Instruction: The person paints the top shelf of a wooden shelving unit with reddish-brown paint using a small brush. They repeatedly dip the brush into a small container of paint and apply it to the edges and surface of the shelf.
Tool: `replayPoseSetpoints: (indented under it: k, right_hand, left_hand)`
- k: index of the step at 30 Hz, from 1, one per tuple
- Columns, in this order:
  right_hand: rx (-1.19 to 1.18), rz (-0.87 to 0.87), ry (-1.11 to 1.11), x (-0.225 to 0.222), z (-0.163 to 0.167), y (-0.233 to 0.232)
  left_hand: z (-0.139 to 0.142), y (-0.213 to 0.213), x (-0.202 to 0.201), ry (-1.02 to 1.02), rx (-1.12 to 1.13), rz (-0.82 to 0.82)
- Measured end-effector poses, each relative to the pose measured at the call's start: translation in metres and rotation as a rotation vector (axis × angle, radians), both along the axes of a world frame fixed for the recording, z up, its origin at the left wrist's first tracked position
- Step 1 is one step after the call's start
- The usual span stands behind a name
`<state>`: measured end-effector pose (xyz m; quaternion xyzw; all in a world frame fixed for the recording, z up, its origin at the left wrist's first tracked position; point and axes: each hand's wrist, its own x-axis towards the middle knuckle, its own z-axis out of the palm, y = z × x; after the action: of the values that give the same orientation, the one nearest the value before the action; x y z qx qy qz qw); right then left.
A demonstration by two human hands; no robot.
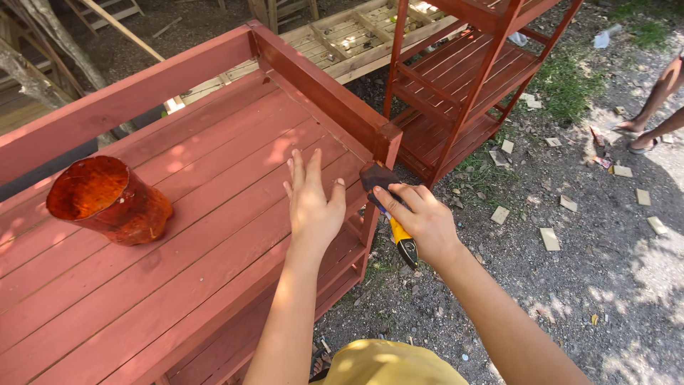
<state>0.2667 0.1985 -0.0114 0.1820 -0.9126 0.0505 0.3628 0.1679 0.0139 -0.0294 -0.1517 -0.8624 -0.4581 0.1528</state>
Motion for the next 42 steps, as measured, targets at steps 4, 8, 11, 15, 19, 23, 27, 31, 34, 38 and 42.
replayPoseSetpoints:
  k: [4, 8, 11, 15, 19, 23, 27, 31, 34, 38, 42]
  right_hand:
    - [-0.001, -0.002, 0.156, -0.008, 0.000, -0.001]
    - [-0.023, -0.014, 0.094, -0.015, 0.006, -0.004]
    - [0.015, 0.016, 0.081, -0.018, 0.006, -0.013]
    - [-0.023, -0.018, 0.157, -0.028, 0.013, -0.013]
    - [-0.012, -0.030, 0.132, -0.033, 0.015, -0.011]
    - [0.012, 0.018, 0.046, -0.025, 0.008, -0.018]
    - [-0.030, 0.038, 0.110, -0.028, 0.008, -0.020]
    - [-0.068, 0.024, 0.122, -0.036, 0.005, -0.019]
    - [-0.083, 0.010, 0.041, -0.030, -0.005, -0.021]
    - [-0.061, -0.006, -0.010, -0.025, -0.018, -0.017]
    - [-0.081, -0.025, 0.019, -0.031, -0.027, -0.015]
  left_hand:
    - [-0.006, -0.006, -0.004, 0.011, 0.000, 0.004]
    - [-0.011, -0.007, -0.004, -0.005, 0.009, -0.007]
    - [-0.011, -0.009, -0.007, -0.006, 0.006, -0.009]
    - [-0.009, -0.013, -0.009, -0.017, -0.011, 0.000]
    - [-0.008, -0.013, -0.009, -0.023, -0.011, -0.002]
    - [-0.007, -0.013, -0.011, -0.005, 0.000, 0.002]
    - [-0.007, -0.013, -0.011, -0.002, -0.011, -0.001]
    - [-0.007, -0.011, -0.010, 0.004, 0.002, 0.003]
    - [-0.008, -0.013, -0.010, 0.000, -0.013, 0.009]
    - [-0.009, -0.016, -0.009, -0.017, -0.022, 0.017]
    - [-0.012, -0.015, -0.007, -0.035, -0.017, 0.021]
